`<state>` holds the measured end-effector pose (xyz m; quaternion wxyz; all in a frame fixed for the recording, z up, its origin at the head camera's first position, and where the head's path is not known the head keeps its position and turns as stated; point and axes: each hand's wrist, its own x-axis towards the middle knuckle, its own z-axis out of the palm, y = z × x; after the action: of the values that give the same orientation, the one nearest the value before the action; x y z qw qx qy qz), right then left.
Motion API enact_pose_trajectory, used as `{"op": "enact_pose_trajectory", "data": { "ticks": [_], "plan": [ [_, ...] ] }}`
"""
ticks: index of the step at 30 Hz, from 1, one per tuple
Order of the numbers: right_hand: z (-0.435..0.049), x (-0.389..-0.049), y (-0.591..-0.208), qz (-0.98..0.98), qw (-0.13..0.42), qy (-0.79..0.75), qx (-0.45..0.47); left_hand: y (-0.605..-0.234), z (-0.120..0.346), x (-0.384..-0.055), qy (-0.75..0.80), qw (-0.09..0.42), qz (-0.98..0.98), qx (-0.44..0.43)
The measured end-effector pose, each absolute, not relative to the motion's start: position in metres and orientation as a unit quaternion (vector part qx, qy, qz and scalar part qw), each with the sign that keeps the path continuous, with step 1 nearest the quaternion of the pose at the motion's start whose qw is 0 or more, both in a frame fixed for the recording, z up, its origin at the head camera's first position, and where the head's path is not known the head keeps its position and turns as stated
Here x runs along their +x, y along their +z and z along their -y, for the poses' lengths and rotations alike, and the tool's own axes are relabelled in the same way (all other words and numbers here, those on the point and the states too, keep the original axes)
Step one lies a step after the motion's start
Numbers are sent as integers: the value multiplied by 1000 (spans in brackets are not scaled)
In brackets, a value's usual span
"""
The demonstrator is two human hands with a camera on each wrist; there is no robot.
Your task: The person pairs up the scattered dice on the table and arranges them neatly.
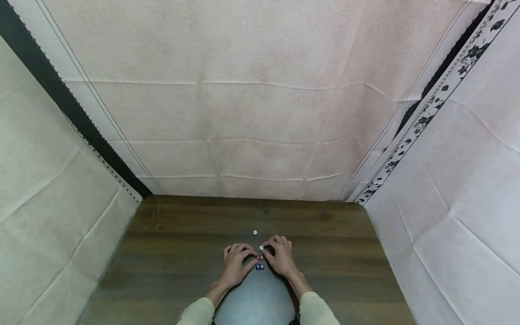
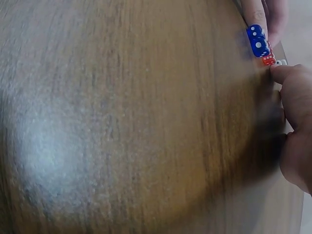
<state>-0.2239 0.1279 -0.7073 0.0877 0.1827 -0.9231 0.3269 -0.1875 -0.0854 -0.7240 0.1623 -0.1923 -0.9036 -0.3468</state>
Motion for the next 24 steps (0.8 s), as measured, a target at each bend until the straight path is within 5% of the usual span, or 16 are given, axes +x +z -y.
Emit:
{"op": "enact_pose_trajectory", "data": {
  "ticks": [10,24],
  "plan": [
    [-129,-222,-711,921,82,340,174,-724,86,-188,-359,129,906,-182],
    [-129,-222,-718,919,99,342,172,-726,86,-189,-366,145,900,-185]
  ]
}}
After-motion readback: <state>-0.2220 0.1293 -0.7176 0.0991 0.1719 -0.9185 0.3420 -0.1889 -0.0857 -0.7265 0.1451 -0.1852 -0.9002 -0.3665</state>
